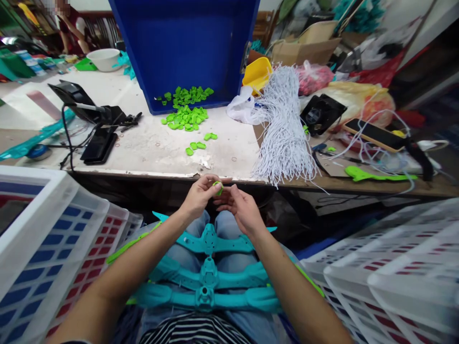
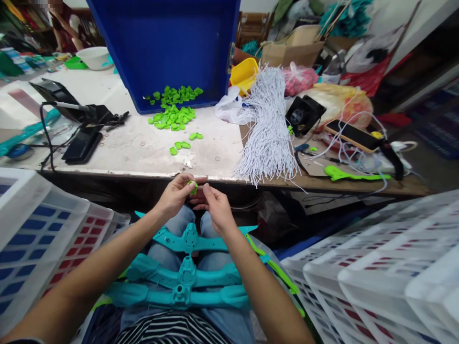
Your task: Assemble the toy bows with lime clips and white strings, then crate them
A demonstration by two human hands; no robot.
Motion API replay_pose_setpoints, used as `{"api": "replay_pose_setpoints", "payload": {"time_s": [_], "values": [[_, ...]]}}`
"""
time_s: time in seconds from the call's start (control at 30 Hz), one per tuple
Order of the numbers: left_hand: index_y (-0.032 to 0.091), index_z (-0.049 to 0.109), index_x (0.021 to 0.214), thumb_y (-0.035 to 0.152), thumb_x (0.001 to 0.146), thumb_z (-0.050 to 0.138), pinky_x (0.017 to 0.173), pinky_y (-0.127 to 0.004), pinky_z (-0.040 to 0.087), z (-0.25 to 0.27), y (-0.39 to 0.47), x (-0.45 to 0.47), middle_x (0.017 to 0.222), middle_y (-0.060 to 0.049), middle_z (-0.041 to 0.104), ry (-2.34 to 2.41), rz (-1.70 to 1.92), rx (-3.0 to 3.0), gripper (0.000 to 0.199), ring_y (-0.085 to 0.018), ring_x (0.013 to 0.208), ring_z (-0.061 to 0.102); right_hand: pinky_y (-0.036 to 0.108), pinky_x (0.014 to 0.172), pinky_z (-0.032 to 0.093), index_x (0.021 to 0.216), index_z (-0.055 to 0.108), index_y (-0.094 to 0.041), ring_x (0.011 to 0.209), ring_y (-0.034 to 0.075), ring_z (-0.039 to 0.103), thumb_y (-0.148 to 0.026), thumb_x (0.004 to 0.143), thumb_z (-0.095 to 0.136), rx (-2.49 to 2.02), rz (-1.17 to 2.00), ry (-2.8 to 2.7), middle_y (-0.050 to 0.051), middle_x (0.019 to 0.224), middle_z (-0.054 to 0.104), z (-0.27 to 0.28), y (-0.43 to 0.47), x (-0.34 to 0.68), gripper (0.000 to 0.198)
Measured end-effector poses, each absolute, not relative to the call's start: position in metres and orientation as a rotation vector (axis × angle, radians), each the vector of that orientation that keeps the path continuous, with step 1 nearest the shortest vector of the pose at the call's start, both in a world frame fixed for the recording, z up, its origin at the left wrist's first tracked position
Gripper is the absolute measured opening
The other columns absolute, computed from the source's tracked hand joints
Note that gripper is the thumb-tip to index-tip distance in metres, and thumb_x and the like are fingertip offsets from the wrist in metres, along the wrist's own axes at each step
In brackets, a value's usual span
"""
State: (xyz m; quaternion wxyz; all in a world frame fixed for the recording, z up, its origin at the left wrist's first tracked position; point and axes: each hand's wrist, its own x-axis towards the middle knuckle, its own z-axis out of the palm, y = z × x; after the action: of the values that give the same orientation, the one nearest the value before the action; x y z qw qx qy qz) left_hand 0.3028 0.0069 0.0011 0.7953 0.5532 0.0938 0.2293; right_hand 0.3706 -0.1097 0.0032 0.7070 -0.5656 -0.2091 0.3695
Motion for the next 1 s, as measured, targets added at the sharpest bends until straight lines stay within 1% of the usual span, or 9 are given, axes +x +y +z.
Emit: {"api": "replay_pose_setpoints", "payload": {"time_s": [0.13,0.23,0.3,0.37,0.47,0.6,0.73,0.87,1.0], "values": [[0.019,0.067,0.077,0.038,0.074,0.072,0.094,-0.037,0.044,0.009,-0.001,0.282,0.098,-0.008,0.072,0.057,0.576,1.532,0.02,-0.021,0.102,0.062,0.026,0.058,0.051,0.077,0.067,-0.016,0.063,0.013,0.063,-0.061,0.066,0.071,-1.091,1.041,-0.445,0.002,0.067,0.065,0.006,-0.119,0.36,0.047],[0.018,0.07,0.082,0.037,0.075,0.07,0.094,-0.037,0.045,0.013,0.002,0.263,0.103,-0.01,0.071,0.041,0.42,1.715,0.02,-0.022,0.102,0.061,0.029,0.061,0.052,0.078,0.069,-0.014,0.065,0.015,0.063,-0.054,0.065,0.075,-1.145,1.096,-0.563,0.004,0.069,0.066,0.005,-0.134,0.357,0.043],[0.018,0.069,0.096,0.038,0.077,0.068,0.093,-0.036,0.047,0.008,0.004,0.25,0.111,-0.01,0.068,0.047,0.221,1.735,0.028,-0.022,0.105,0.061,0.032,0.062,0.053,0.085,0.071,-0.013,0.063,0.015,0.062,-0.052,0.066,0.075,-1.238,1.096,-0.667,0.005,0.071,0.068,0.0,-0.143,0.355,0.043],[0.018,0.061,0.115,0.039,0.077,0.068,0.093,-0.035,0.047,-0.005,0.006,0.237,0.121,-0.011,0.063,0.107,0.105,1.741,0.044,-0.023,0.11,0.059,0.035,0.064,0.054,0.095,0.071,-0.014,0.063,0.017,0.063,-0.05,0.069,0.073,-1.404,1.003,-0.77,0.006,0.076,0.07,-0.01,-0.151,0.355,0.045],[0.016,0.048,0.13,0.04,0.079,0.064,0.089,-0.034,0.048,-0.034,0.006,0.225,0.126,-0.015,0.06,0.353,-0.074,1.936,0.059,-0.024,0.11,0.059,0.038,0.077,0.054,0.103,0.07,-0.018,0.08,0.021,0.066,-0.045,0.076,0.066,-1.758,0.615,-0.973,0.008,0.094,0.072,-0.034,-0.165,0.359,0.038],[0.011,0.061,0.111,0.038,0.075,0.066,0.077,-0.033,0.048,-0.064,0.003,0.228,0.1,-0.014,0.069,0.495,-0.463,2.224,0.045,-0.028,0.094,0.064,0.042,0.088,0.052,0.106,0.069,-0.019,0.097,0.025,0.064,-0.037,0.086,0.054,-2.047,0.176,-1.306,0.01,0.104,0.07,-0.069,-0.19,0.36,0.031],[0.014,0.064,0.094,0.038,0.081,0.058,0.069,-0.027,0.043,-0.068,0.002,0.245,0.089,-0.008,0.069,0.564,-0.419,2.315,0.028,-0.023,0.085,0.064,0.044,0.089,0.051,0.114,0.064,-0.013,0.104,0.025,0.061,-0.032,0.092,0.048,-2.038,-0.086,-1.58,0.014,0.112,0.068,-0.084,-0.212,0.346,0.033],[0.014,0.063,0.083,0.036,0.081,0.057,0.063,-0.024,0.04,-0.063,0.008,0.263,0.081,-0.006,0.066,0.619,-0.293,2.267,0.023,-0.019,0.076,0.06,0.04,0.087,0.052,0.117,0.062,-0.012,0.103,0.023,0.061,-0.03,0.093,0.046,-1.866,0.029,-1.894,0.013,0.113,0.067,-0.086,-0.213,0.332,0.033],[0.017,0.059,0.069,0.029,0.079,0.055,0.056,-0.023,0.034,-0.063,0.011,0.271,0.063,0.001,0.056,0.532,-0.314,2.066,0.016,-0.014,0.063,0.051,0.042,0.09,0.05,0.122,0.059,-0.013,0.11,0.024,0.057,-0.032,0.094,0.044,-1.889,0.067,-1.831,0.014,0.118,0.065,-0.087,-0.195,0.34,0.036]]}}
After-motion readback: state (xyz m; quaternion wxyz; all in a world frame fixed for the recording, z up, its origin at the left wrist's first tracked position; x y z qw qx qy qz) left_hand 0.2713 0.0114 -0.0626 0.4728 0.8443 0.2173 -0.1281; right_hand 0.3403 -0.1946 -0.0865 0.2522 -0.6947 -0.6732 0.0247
